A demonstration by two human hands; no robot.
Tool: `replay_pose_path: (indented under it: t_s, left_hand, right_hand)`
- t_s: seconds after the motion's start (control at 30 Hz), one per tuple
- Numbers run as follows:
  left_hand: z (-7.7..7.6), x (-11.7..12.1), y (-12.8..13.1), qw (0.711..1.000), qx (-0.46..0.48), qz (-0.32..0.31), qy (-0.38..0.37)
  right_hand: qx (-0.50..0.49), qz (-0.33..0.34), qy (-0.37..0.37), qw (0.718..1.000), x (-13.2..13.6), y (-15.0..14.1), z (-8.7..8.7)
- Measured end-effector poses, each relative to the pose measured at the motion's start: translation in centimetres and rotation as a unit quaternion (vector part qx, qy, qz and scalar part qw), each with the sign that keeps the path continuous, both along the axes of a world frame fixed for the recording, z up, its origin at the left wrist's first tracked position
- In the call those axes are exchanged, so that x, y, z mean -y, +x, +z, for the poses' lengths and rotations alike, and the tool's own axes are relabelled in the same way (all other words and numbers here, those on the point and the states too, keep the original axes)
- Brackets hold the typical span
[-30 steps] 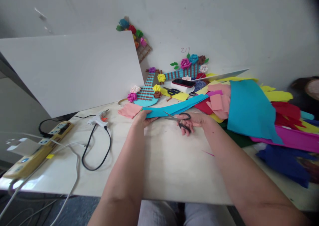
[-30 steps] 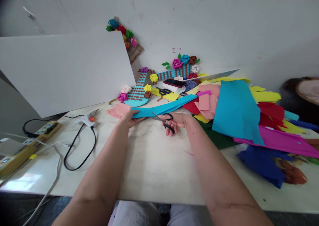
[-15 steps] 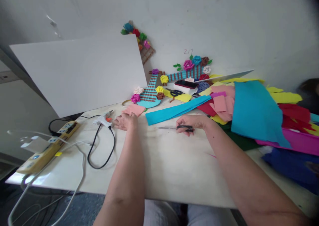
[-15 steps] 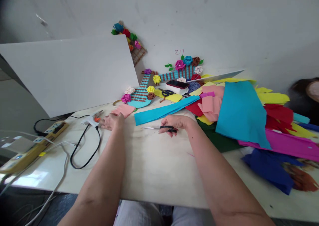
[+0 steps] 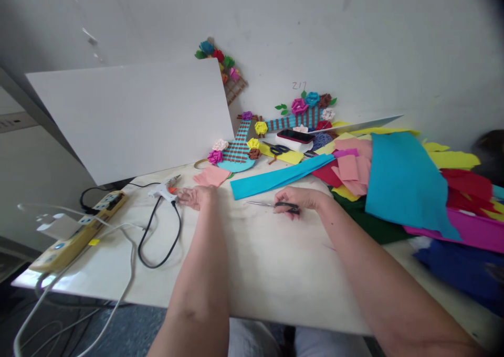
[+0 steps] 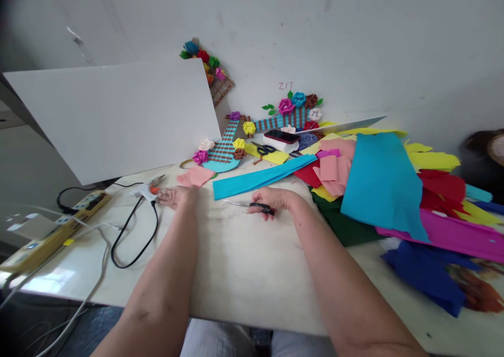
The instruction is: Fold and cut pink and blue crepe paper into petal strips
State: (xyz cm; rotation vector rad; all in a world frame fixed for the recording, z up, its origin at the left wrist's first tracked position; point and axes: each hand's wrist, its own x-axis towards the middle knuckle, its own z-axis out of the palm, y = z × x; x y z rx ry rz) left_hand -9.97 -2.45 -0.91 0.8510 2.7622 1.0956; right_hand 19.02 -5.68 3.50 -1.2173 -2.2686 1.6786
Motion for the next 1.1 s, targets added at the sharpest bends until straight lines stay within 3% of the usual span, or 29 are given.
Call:
replay_pose_path:
  t_s: [0.17, 0.27, 0.4, 0.47, 0.7, 0.8, 0.9, 1.0, 1.1]
  left_hand:
    - [0.1, 0.7, 0.2, 0.999, -0.038, -0.011, -0.002]
    - [0.6, 0.9, 0.5, 0.998, -0.047, -0.03, -0.005]
    - [1.6, 0.9, 1.1, 0.996, 0.017, -0.071, 0.051]
    - [1.9, 0.9, 1.3, 0.993, 0.041, -0.07, 0.087]
    - [2.0, 0.6, 0.7, 0.965, 0.121, -0.052, 0.227]
    - [2.6, 0.4, 1.0, 0.916, 0.197, -0.094, 0.336]
    - [3.7, 0.4, 2.0, 0.855, 0.261, -0.168, 0.417]
    - [4.6, 0.4, 3.5, 0.781, 0.34, -0.276, 0.445]
    - [5.0, 0.5, 5.3, 0.715, 0.412, -0.34, 0.451]
  right_hand:
    - [0.03, -0.014, 0.04, 0.999, -0.3, -0.7, -0.7]
    - [0.044, -0.013, 0.103, 0.994, -0.6, -1.3, -1.2]
    - [0.121, 0.011, 0.307, 0.944, 0.0, -2.5, -0.8]
    - [0.144, 0.039, 0.372, 0.916, 0.5, -3.2, -0.4]
    - [0.114, 0.109, 0.43, 0.889, 0.9, -4.3, -1.1]
    - [0.063, 0.124, 0.407, 0.903, 0.5, -4.3, -1.6]
    - [-0.006, 0.02, 0.352, 0.936, 0.0, -4.3, -1.8]
    - [-0.142, -0.169, 0.195, 0.956, -0.6, -4.2, -1.7]
    - [-0.308, -0.292, -0.022, 0.905, -1.3, -3.6, -1.4]
